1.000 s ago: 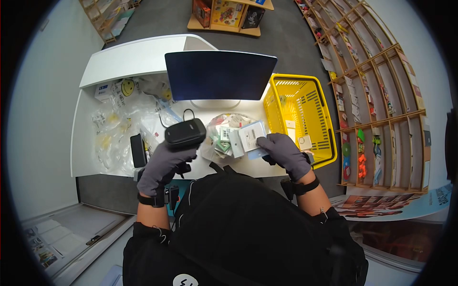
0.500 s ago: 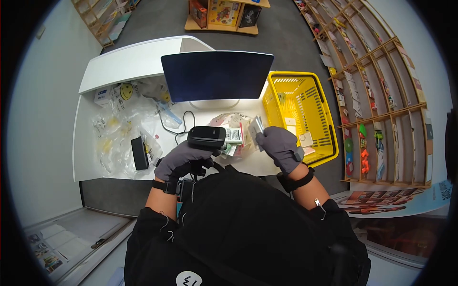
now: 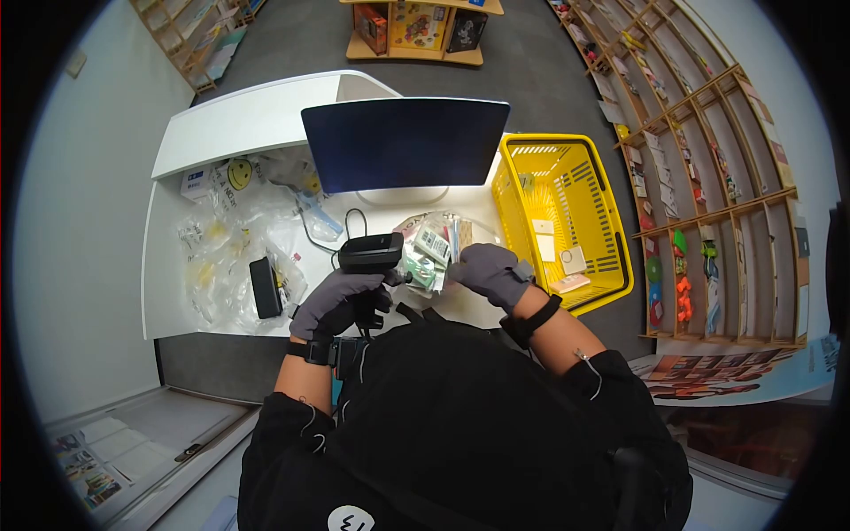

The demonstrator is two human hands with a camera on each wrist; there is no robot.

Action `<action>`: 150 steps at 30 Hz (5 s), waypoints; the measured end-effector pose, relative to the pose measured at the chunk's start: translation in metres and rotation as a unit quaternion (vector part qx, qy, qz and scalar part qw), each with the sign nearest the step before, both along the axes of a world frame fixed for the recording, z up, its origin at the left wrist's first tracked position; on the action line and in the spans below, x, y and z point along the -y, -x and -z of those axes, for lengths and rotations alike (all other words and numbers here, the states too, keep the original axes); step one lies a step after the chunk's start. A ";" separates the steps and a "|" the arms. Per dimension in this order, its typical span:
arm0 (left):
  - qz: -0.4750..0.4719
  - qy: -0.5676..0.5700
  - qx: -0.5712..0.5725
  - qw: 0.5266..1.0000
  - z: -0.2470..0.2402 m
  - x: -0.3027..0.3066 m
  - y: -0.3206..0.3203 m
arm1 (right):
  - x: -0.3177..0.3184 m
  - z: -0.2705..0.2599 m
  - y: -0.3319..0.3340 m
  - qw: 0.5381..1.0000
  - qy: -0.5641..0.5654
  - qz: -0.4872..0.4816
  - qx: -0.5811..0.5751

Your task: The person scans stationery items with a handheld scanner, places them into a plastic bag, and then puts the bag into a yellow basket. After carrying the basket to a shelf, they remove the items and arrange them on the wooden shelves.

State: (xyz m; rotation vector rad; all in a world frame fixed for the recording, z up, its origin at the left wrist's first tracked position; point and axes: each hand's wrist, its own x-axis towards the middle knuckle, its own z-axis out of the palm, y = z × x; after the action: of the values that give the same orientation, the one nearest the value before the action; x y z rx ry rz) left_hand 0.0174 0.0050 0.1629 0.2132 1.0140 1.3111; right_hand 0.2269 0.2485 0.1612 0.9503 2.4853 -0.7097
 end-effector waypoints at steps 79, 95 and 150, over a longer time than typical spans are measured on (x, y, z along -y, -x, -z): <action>-0.204 -0.140 -0.346 0.905 -0.163 -0.100 -0.089 | -0.067 -0.181 -0.137 0.660 0.585 0.029 -0.471; 0.051 -0.152 -0.327 0.931 -0.142 -0.310 -0.187 | -0.131 -0.215 -0.256 0.692 0.375 -0.037 -0.615; 0.023 -0.046 -0.518 0.854 -0.059 -0.269 -0.198 | -0.239 -0.123 -0.220 0.602 0.512 0.319 -0.524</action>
State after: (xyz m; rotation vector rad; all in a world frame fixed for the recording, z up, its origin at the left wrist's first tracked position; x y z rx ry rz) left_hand 0.2149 0.2743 0.2223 1.0982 1.8203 1.1746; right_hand 0.4473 0.4879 0.2844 0.9645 1.4998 -3.1930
